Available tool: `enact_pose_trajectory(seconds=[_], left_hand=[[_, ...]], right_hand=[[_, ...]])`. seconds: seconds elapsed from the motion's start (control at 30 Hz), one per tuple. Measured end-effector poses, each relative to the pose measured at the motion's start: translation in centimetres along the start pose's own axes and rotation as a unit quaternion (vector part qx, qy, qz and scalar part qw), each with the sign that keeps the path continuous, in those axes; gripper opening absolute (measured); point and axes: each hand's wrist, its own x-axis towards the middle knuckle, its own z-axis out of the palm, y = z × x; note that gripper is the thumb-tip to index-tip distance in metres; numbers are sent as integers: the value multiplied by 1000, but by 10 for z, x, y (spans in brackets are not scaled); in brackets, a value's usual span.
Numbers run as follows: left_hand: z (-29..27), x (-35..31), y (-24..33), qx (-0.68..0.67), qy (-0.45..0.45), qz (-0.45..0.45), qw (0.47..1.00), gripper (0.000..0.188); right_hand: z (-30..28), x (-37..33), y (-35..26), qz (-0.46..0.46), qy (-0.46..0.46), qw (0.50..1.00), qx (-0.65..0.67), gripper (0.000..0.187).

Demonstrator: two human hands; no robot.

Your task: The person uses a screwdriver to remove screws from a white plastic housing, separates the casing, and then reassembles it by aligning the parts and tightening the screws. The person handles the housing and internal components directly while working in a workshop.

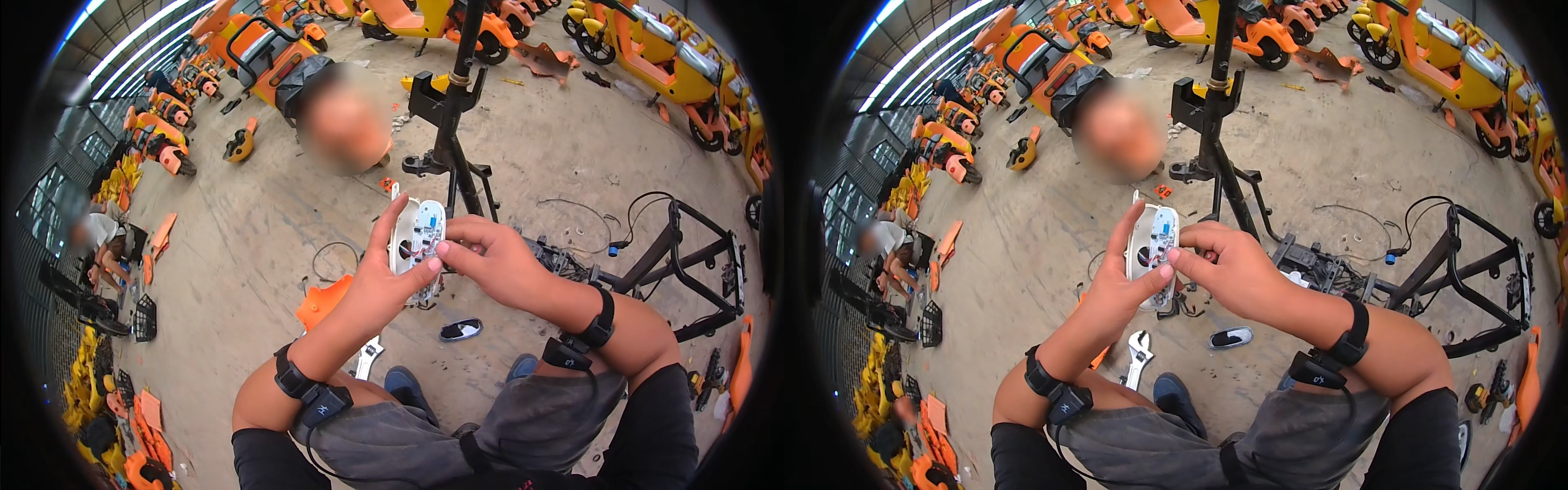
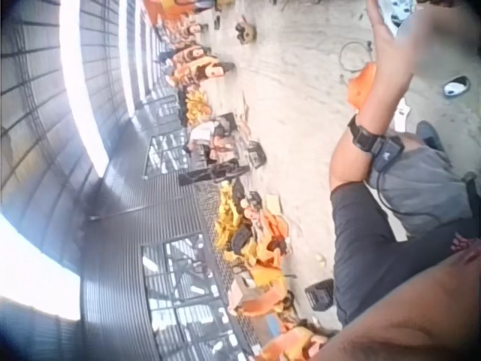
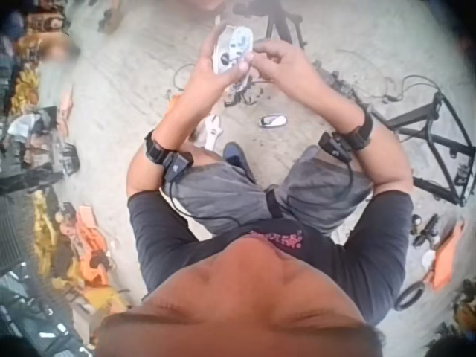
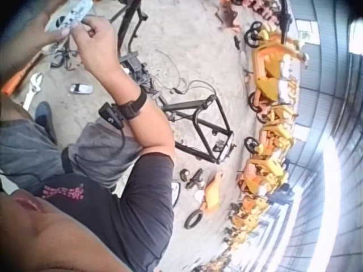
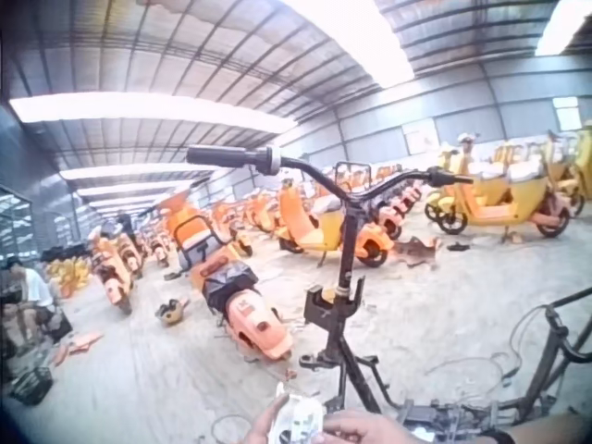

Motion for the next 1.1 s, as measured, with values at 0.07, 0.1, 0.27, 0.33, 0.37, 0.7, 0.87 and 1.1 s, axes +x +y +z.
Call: enact_pose_trajectory(seconds=[0.07,0.1,0.27,0.33,0.37,0.7,0.87,1.1], left_hand=[[0,5,1,-11,-12,-32,999,93],[2,6,1,-22,-21,-37,999,95],[1,12,-15,25,-58,-16,998,103],[2,14,-16,33,-72,-15,997,106],[4,14,-14,38,-77,-14,996,108],[7,16,-15,43,2,19,999,118],[4,17,-17,-7,-27,-39,999,93],[6,13,-15,-15,-51,-54,997,78]], right_hand=[[0,-1,-5,15,-10,997,76,28],[-1,0,-7,21,-15,993,114,28],[-10,5,-2,140,-80,965,209,30],[-14,6,-3,147,-101,960,215,32],[-16,5,-3,145,-112,957,225,34],[-14,6,6,153,-2,965,215,59],[-18,4,-3,160,4,968,193,57],[-16,3,-2,160,-13,972,171,52]])
